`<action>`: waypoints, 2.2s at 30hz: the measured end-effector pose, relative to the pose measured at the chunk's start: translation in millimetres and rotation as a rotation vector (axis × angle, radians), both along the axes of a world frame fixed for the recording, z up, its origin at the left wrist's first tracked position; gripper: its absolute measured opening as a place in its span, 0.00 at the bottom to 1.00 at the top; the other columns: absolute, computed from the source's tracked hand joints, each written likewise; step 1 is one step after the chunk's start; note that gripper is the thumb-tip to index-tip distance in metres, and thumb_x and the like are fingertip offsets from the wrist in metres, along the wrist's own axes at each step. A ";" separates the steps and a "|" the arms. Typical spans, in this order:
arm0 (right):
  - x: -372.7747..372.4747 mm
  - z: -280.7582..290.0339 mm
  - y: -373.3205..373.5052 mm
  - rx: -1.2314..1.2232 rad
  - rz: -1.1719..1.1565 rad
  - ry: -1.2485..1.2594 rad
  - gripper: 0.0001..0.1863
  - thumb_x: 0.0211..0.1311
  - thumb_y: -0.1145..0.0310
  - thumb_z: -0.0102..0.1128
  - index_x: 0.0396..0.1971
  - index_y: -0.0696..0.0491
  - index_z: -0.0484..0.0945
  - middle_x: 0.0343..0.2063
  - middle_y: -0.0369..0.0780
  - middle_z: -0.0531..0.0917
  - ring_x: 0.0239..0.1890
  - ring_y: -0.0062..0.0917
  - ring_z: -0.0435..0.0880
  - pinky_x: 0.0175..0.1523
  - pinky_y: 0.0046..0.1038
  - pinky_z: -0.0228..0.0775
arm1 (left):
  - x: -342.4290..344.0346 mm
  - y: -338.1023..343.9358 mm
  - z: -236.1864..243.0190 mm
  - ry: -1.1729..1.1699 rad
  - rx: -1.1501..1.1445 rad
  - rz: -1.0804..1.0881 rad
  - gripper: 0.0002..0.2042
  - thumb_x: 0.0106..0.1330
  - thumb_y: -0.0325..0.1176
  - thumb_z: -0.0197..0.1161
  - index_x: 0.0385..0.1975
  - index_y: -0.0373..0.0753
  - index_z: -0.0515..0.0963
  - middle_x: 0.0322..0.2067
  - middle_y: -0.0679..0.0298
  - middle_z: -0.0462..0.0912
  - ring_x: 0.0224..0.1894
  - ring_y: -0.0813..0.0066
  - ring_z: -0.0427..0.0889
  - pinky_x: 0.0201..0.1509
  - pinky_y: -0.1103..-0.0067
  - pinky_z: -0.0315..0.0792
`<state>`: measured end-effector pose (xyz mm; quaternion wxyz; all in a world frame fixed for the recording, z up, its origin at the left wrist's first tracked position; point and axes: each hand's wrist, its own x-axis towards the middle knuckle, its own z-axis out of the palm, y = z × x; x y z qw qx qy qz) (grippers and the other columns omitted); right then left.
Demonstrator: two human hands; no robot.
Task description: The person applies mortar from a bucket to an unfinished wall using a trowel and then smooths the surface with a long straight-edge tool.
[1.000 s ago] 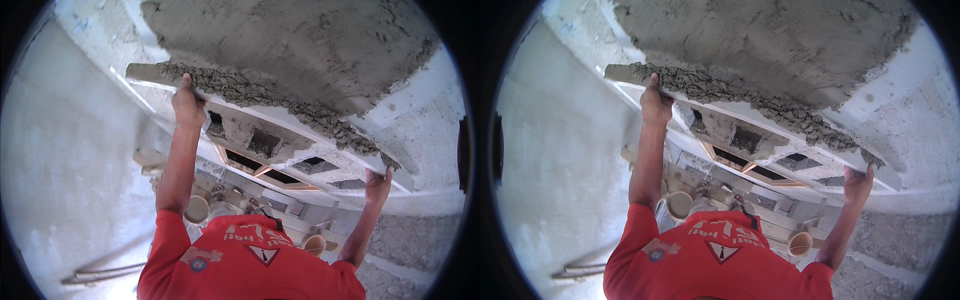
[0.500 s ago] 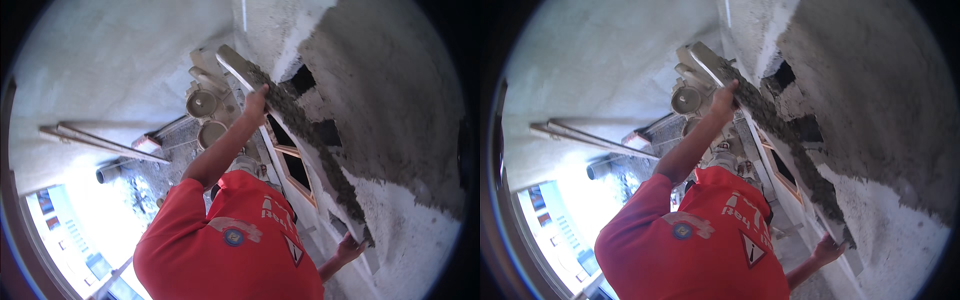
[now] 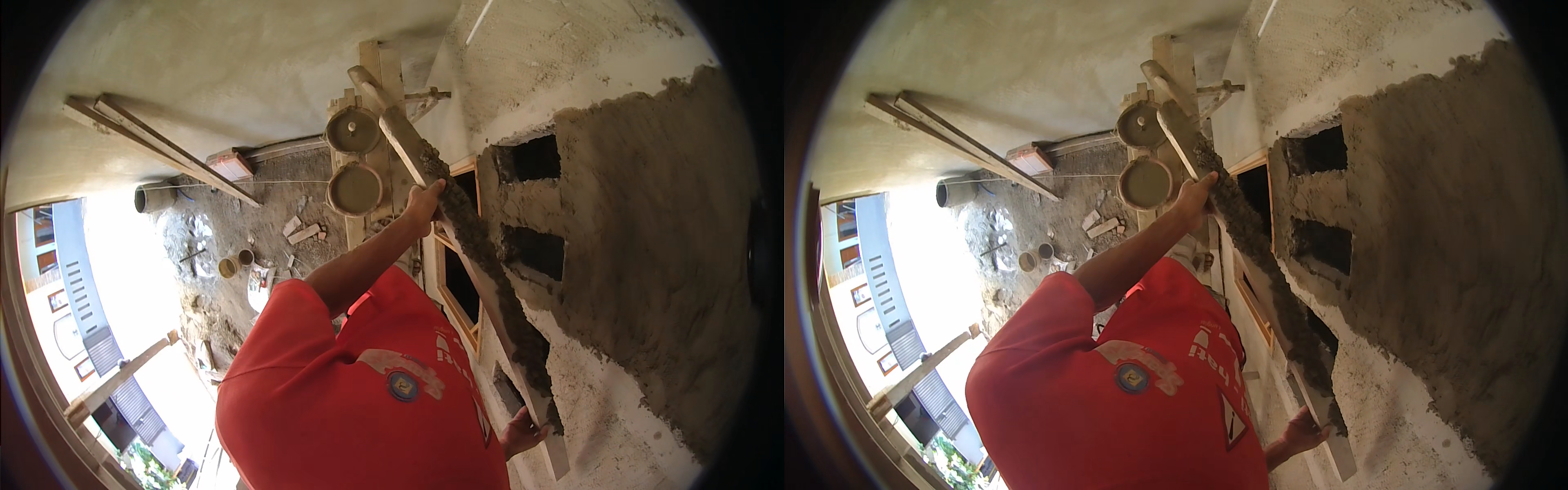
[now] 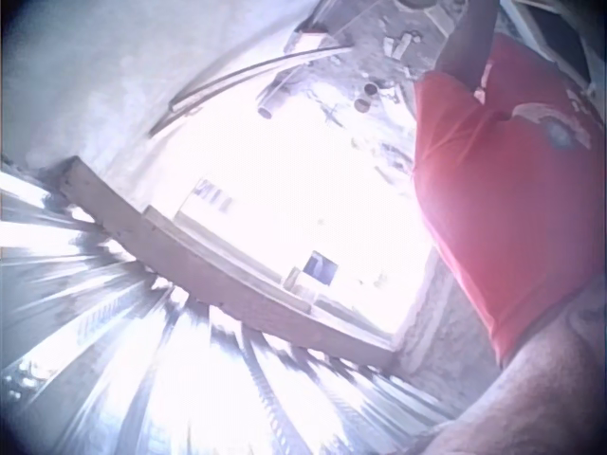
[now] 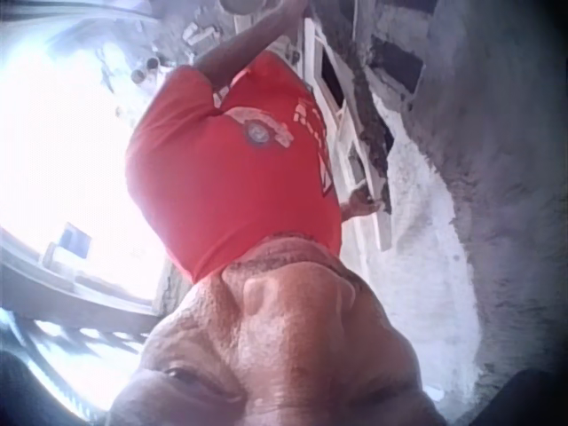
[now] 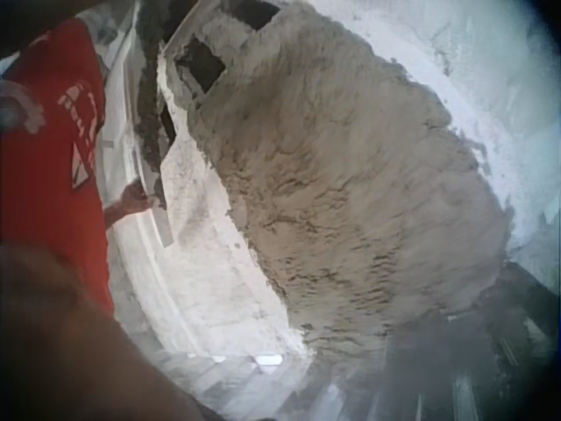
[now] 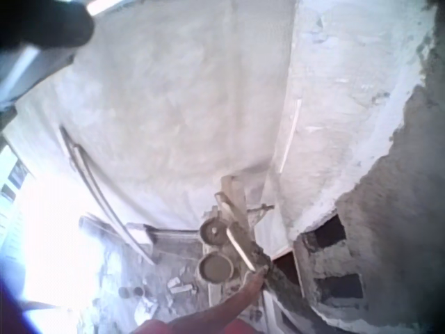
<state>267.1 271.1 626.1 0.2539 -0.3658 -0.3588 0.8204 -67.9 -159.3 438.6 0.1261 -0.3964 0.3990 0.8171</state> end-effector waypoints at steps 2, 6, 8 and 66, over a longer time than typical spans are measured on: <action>0.0 -3.2 4.0 -0.004 0.016 -0.003 0.25 0.60 0.62 0.56 0.53 0.61 0.68 0.53 0.48 0.74 0.53 0.39 0.74 0.57 0.38 0.69 | 7.9 -2.2 -3.3 -0.009 0.007 0.027 0.15 0.65 0.41 0.60 0.31 0.31 0.75 0.22 0.59 0.78 0.18 0.69 0.74 0.20 0.70 0.68; -7.8 4.3 -9.5 0.006 0.033 -0.052 0.20 0.58 0.62 0.58 0.44 0.61 0.74 0.45 0.47 0.79 0.47 0.37 0.79 0.53 0.38 0.74 | 19.3 -9.4 -6.1 -0.091 0.010 0.043 0.15 0.65 0.41 0.59 0.31 0.32 0.75 0.23 0.60 0.79 0.18 0.70 0.75 0.21 0.71 0.69; -3.9 -0.8 3.3 0.035 0.070 -0.073 0.20 0.57 0.61 0.59 0.44 0.60 0.75 0.45 0.47 0.79 0.45 0.38 0.80 0.50 0.38 0.76 | 26.1 -12.2 -28.8 -0.105 0.032 0.062 0.14 0.66 0.40 0.58 0.32 0.32 0.75 0.24 0.61 0.80 0.20 0.70 0.77 0.22 0.71 0.71; -190.7 -19.9 -180.2 0.476 0.930 0.097 0.32 0.54 0.70 0.55 0.60 0.59 0.59 0.58 0.46 0.69 0.59 0.40 0.69 0.60 0.51 0.67 | 94.8 -83.5 -261.5 -0.464 0.380 0.953 0.24 0.66 0.50 0.54 0.55 0.39 0.69 0.54 0.61 0.71 0.51 0.66 0.74 0.54 0.64 0.69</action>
